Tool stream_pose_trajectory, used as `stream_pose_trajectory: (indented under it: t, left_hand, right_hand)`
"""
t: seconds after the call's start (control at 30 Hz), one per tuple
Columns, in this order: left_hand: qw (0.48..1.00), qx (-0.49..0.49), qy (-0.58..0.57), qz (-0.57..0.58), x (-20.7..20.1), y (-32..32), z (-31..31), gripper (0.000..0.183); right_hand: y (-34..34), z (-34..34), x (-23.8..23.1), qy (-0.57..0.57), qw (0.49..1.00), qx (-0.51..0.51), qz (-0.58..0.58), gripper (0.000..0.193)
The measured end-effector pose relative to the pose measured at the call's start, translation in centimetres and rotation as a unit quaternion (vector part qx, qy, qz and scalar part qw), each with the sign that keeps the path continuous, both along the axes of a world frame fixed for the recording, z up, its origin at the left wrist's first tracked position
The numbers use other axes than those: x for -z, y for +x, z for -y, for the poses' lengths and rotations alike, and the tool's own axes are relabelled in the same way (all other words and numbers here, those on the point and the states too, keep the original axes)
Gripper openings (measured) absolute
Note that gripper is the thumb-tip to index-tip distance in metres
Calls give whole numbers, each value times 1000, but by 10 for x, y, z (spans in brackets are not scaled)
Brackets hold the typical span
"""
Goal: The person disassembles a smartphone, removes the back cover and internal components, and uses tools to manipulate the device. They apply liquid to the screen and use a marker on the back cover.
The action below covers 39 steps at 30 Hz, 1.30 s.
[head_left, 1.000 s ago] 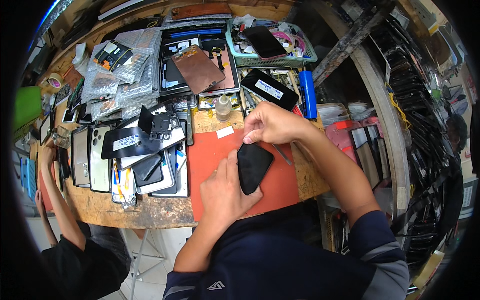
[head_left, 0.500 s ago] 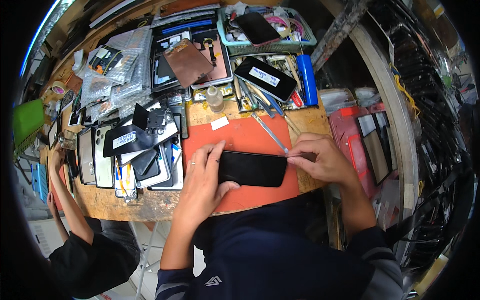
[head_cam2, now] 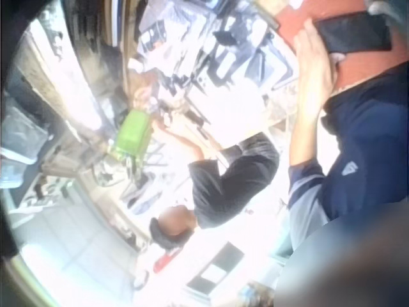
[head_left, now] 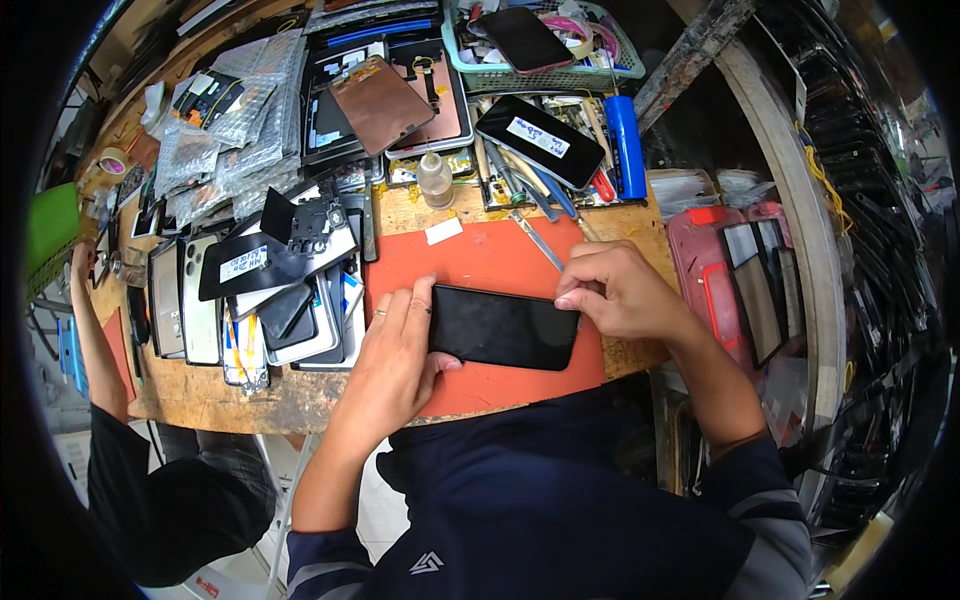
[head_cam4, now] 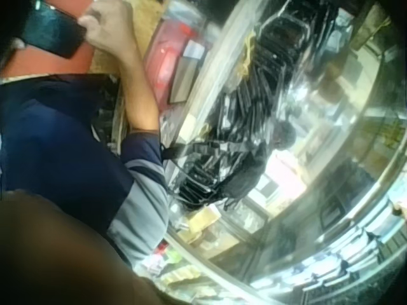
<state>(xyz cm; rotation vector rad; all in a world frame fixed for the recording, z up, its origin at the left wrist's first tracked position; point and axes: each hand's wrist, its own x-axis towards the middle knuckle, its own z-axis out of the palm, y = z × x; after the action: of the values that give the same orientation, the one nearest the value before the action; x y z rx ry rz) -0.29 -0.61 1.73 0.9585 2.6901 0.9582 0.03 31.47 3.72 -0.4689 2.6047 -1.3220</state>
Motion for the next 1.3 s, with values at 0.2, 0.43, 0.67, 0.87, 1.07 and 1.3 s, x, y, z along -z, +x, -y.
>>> stream_pose_trajectory:
  t: [0.2,0.43,0.67,0.87,1.07,1.3]
  left_hand:
    - [1000,-1,6,9,2,0,0,94]
    - [1000,3,6,13,1,0,1,93]
    - [1000,-7,-2,2,-1,2,0,92]
    - [1000,-6,9,-7,-2,1,0,92]
    - [999,6,32,-27,6,3,3,91]
    - [1000,8,24,2,1,1,3,93]
  right_hand:
    - [-3,11,8,-5,1000,12,-20,3]
    - [-10,31,13,-3,999,7,-46,2]
    - [-14,24,-6,6,999,-29,15,8]
    - [-9,9,-20,63,995,-71,29,15]
    - [24,6,-11,23,999,1,-50,8]
    - [35,-9,-9,-27,998,48,28,5]
